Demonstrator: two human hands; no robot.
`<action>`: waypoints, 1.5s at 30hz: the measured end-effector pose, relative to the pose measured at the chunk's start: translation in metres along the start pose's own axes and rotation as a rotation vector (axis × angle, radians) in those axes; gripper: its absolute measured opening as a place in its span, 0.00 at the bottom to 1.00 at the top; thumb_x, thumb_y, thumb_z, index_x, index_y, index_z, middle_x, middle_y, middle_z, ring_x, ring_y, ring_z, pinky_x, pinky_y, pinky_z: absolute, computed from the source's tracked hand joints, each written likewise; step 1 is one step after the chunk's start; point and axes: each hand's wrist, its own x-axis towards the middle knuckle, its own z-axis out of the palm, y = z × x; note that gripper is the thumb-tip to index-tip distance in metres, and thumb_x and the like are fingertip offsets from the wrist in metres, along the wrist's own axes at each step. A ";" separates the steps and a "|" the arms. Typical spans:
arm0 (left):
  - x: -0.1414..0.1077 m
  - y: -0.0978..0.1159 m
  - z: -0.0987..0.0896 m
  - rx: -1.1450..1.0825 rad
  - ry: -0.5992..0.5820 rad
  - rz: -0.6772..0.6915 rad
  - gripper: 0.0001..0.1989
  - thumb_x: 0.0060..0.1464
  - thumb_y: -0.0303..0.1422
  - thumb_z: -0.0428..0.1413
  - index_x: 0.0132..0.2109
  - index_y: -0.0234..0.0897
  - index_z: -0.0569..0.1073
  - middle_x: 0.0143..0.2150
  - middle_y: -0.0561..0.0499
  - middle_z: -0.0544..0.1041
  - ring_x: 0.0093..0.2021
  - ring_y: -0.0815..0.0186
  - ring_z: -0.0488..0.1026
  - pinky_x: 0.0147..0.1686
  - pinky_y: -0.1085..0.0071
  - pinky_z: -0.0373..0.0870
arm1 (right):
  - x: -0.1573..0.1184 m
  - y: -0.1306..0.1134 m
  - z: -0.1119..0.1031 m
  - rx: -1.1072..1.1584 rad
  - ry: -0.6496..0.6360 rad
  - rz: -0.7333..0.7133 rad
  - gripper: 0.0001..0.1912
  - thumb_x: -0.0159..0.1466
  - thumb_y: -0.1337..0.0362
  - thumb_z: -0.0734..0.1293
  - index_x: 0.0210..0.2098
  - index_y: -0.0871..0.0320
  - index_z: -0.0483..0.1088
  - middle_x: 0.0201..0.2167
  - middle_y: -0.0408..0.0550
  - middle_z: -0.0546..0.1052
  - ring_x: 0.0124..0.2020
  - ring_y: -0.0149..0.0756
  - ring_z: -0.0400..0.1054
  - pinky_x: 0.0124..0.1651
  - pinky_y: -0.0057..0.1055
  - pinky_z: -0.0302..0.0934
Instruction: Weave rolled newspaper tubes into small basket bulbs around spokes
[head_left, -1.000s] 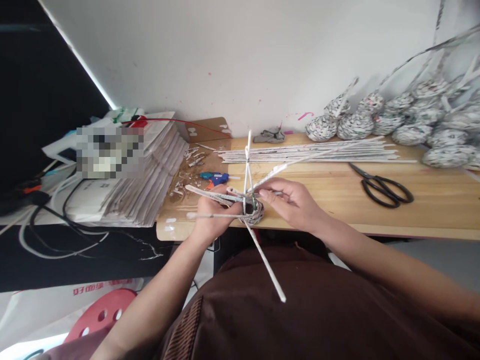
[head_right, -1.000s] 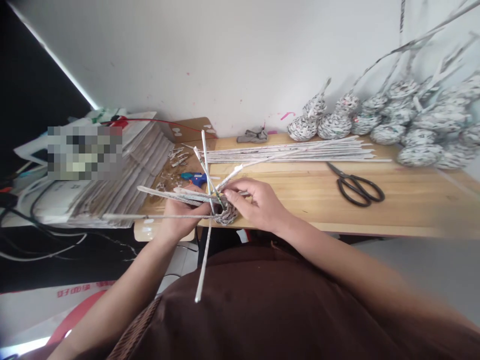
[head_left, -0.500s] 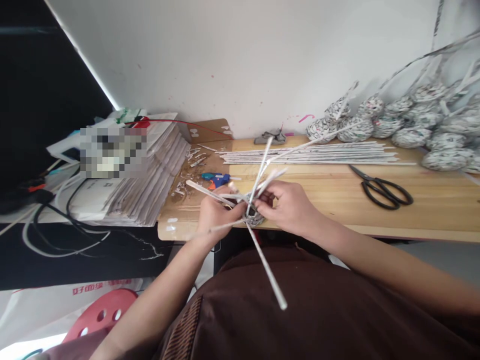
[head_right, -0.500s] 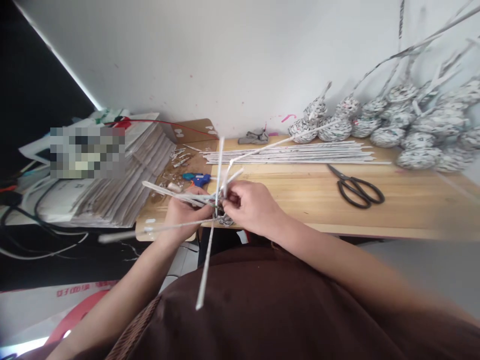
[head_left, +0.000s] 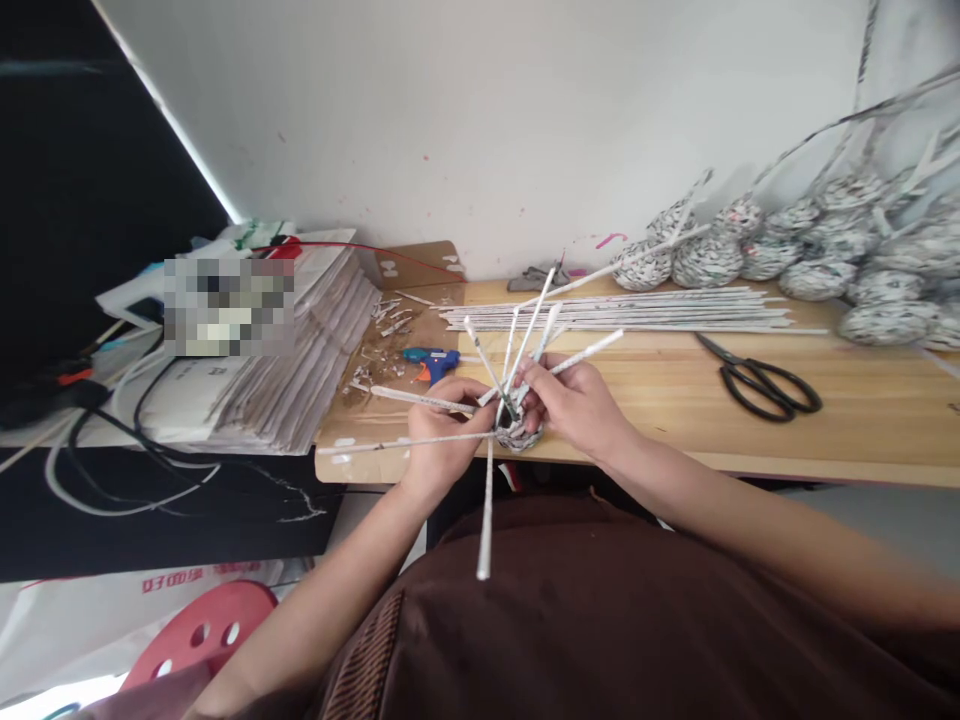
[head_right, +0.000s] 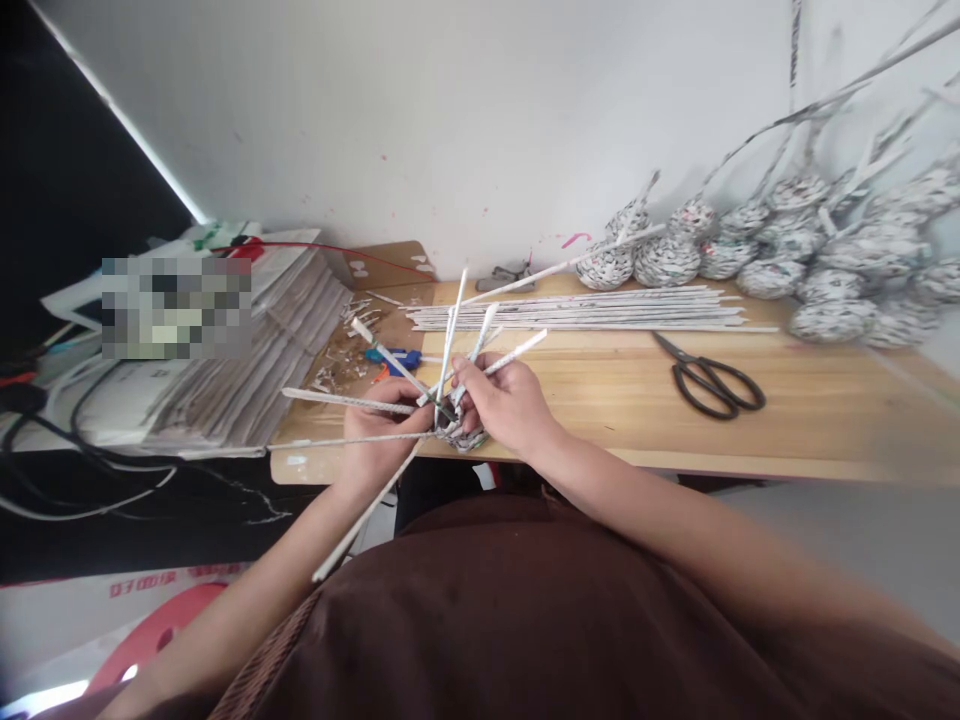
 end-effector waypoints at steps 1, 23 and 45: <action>-0.001 -0.001 0.000 -0.012 -0.001 -0.008 0.01 0.49 0.28 0.62 0.30 0.36 0.79 0.29 0.52 0.79 0.30 0.68 0.73 0.33 0.73 0.68 | 0.000 0.000 0.000 0.053 -0.001 0.044 0.20 0.62 0.47 0.67 0.29 0.58 0.69 0.18 0.39 0.70 0.13 0.28 0.66 0.13 0.22 0.52; -0.008 0.004 0.006 -0.068 0.016 -0.046 0.08 0.50 0.32 0.63 0.26 0.36 0.75 0.24 0.54 0.73 0.26 0.69 0.69 0.28 0.73 0.64 | -0.012 0.003 -0.010 -0.059 -0.026 -0.212 0.11 0.57 0.58 0.74 0.36 0.57 0.73 0.28 0.45 0.78 0.28 0.34 0.73 0.31 0.30 0.69; -0.013 0.014 0.001 0.057 -0.028 0.195 0.06 0.55 0.26 0.62 0.36 0.41 0.82 0.34 0.49 0.83 0.37 0.63 0.79 0.42 0.66 0.75 | -0.019 -0.002 -0.021 -0.484 -0.031 -0.360 0.05 0.59 0.66 0.68 0.34 0.56 0.76 0.31 0.46 0.81 0.31 0.37 0.75 0.35 0.32 0.66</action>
